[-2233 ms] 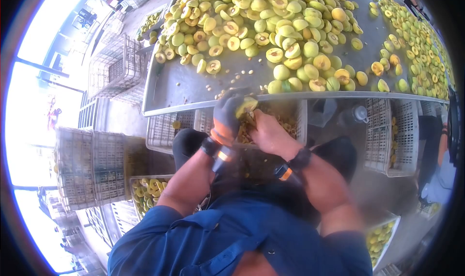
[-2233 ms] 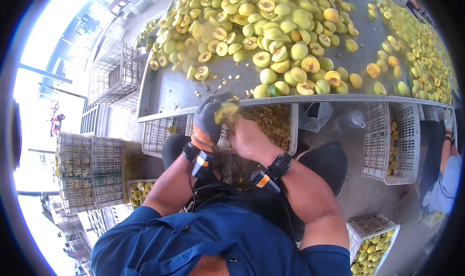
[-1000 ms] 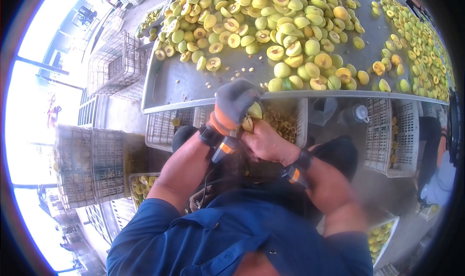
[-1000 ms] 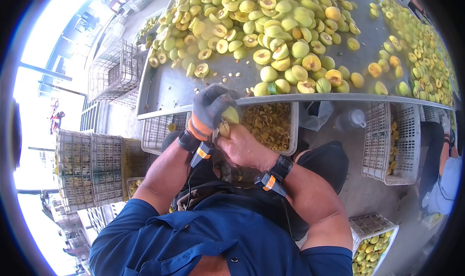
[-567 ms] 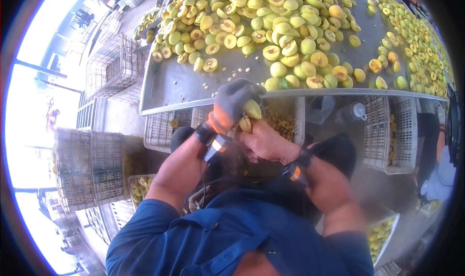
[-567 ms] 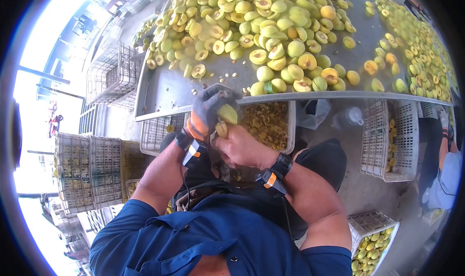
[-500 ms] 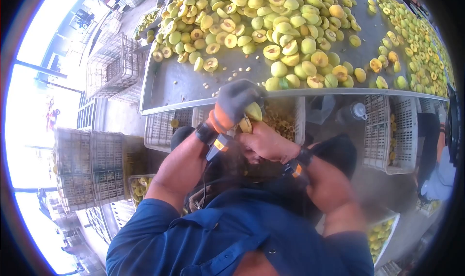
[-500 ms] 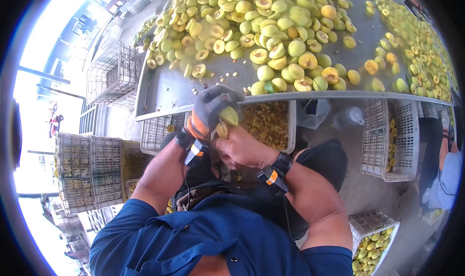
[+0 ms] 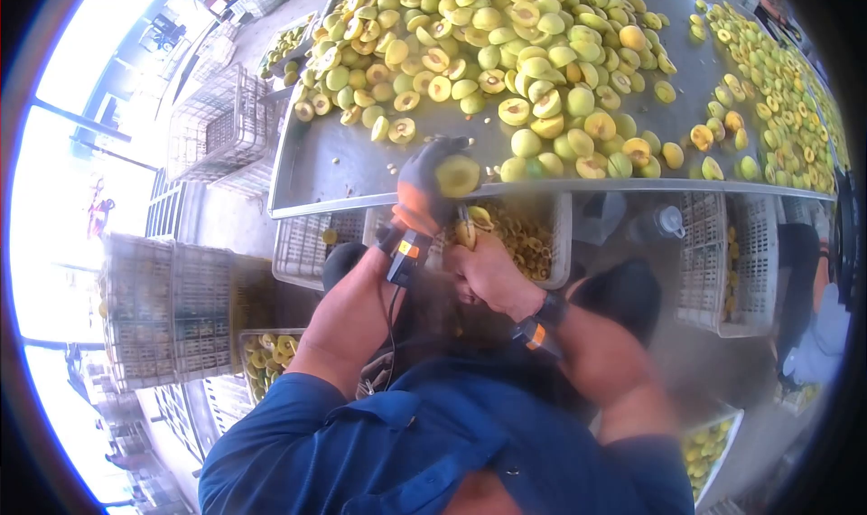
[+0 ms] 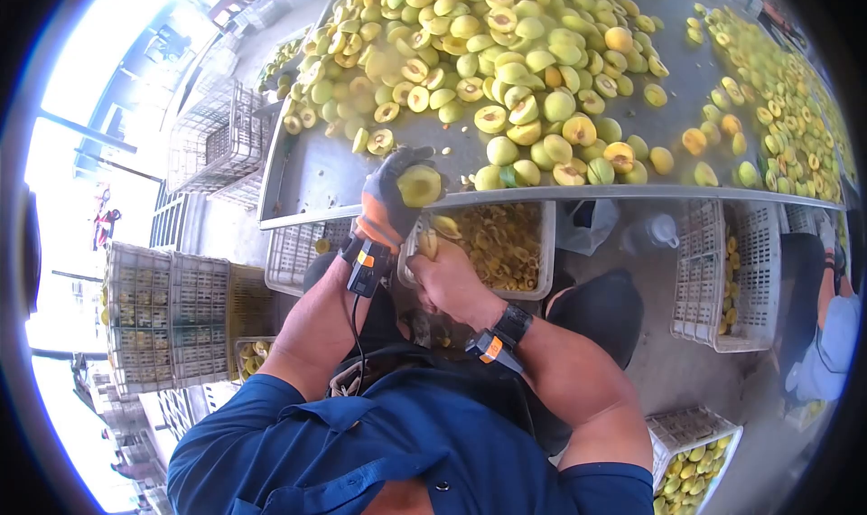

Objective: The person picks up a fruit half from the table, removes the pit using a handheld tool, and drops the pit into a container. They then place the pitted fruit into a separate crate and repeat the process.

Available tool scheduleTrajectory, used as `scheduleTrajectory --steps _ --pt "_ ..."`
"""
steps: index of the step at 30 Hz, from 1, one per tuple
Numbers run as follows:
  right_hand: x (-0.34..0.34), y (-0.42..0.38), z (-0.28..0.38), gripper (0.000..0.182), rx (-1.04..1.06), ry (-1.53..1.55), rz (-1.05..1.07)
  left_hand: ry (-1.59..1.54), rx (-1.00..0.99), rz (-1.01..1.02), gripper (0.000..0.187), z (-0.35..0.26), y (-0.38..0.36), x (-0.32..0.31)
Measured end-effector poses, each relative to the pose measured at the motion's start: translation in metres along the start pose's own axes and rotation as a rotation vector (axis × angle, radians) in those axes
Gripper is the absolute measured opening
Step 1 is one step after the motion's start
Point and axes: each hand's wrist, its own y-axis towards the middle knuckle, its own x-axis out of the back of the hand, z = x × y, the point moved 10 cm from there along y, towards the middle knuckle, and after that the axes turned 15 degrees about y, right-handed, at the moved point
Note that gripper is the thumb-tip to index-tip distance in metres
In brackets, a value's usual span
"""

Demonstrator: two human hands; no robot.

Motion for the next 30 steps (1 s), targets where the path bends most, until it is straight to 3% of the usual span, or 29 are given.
scheduleTrajectory --steps 2,5,11,12,13,15,17,19,21,24,26,28,30 --pt "0.000 -0.005 0.006 0.019 -0.001 -0.061 -0.017 -0.019 0.064 -0.055 0.057 0.019 -0.004 0.006" --pt "0.017 0.006 -0.001 0.017 0.009 -0.113 -0.096 0.038 0.101 -0.112 0.060 0.026 -0.017 0.026" --pt "0.022 0.018 0.001 0.011 0.035 -0.172 -0.035 0.066 0.097 -0.071 0.053 0.066 -0.053 0.058" --pt "0.024 0.021 -0.001 0.012 0.036 -0.172 -0.017 -0.057 0.234 -0.013 0.050 0.077 -0.061 0.070" --pt "0.025 0.022 -0.003 0.013 0.028 -0.197 -0.010 0.020 0.300 0.047 0.050 0.078 -0.073 0.088" --pt "0.027 0.024 -0.007 0.014 0.021 -0.243 0.002 0.251 0.170 0.034 0.051 0.101 -0.103 0.120" --pt "0.024 0.025 -0.011 0.015 0.017 -0.252 0.030 0.440 0.190 0.070 0.045 0.125 -0.129 0.146" --pt "0.021 0.026 -0.013 0.016 0.012 -0.265 0.052 0.273 0.519 0.143 0.030 0.233 -0.189 0.141" --pt "0.016 0.026 -0.013 0.016 0.008 -0.280 0.067 0.095 1.048 0.128 0.038 0.285 -0.224 0.146" --pt "0.015 0.029 -0.016 0.016 0.002 -0.293 0.069 0.722 0.753 -0.108 0.044 0.237 -0.157 0.172" --pt "0.016 0.031 -0.013 0.017 -0.012 -0.355 0.061 0.596 0.627 -0.115 0.044 0.252 -0.109 0.138" --pt "0.024 0.040 -0.014 0.020 0.095 -0.491 0.058 0.298 0.704 -0.085 0.052 0.230 -0.045 0.099" --pt "0.027 0.040 -0.012 0.026 -0.012 -0.503 -0.014 0.489 0.447 0.031 0.056 0.198 0.016 0.063"
